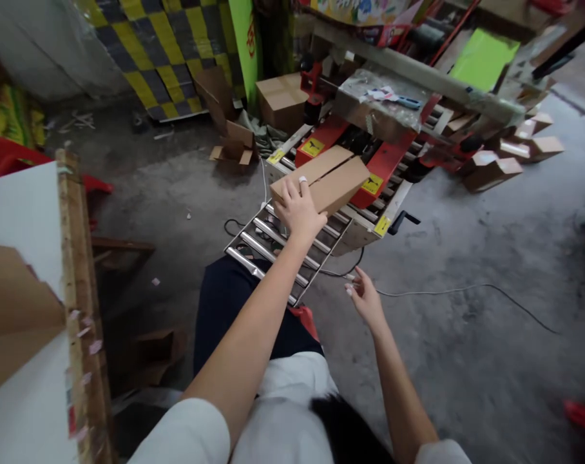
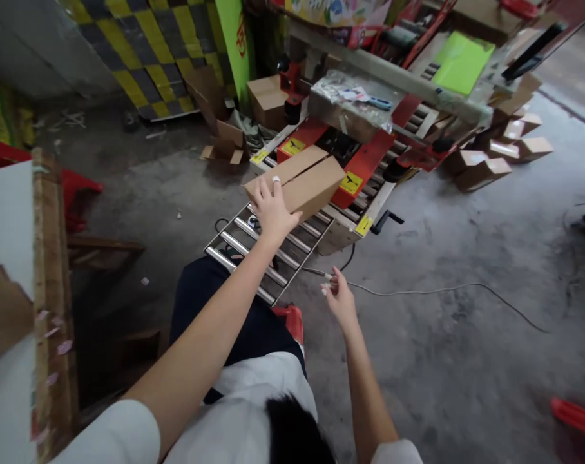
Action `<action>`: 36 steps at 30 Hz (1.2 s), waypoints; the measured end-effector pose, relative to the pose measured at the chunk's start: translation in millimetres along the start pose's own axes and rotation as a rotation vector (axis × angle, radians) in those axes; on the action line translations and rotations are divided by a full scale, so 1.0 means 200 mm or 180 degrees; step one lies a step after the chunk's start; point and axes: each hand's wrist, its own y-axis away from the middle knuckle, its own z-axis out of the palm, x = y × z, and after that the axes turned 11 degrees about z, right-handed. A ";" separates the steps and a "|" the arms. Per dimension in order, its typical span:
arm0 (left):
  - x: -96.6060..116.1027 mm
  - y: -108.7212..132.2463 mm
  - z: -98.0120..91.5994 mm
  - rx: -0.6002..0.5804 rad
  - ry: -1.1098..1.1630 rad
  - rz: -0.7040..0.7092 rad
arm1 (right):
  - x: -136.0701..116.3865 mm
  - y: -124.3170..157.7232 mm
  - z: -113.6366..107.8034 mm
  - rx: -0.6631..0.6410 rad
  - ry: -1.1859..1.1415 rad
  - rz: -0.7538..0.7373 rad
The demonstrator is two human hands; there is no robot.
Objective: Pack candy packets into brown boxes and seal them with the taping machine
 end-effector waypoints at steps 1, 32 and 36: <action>0.00 -0.01 0.00 0.0044 0.0096 -0.0093 | -0.04 -0.01 -0.01 0.0006 0.0120 -0.0049; -1.14 1.44 -1.01 0.2148 -0.0275 -0.0950 | 0.01 0.02 0.22 -0.1193 0.1248 -0.0856; -1.57 1.68 -1.48 0.2362 -0.2244 -0.1392 | -0.17 0.11 0.30 -0.1281 0.1198 -0.1171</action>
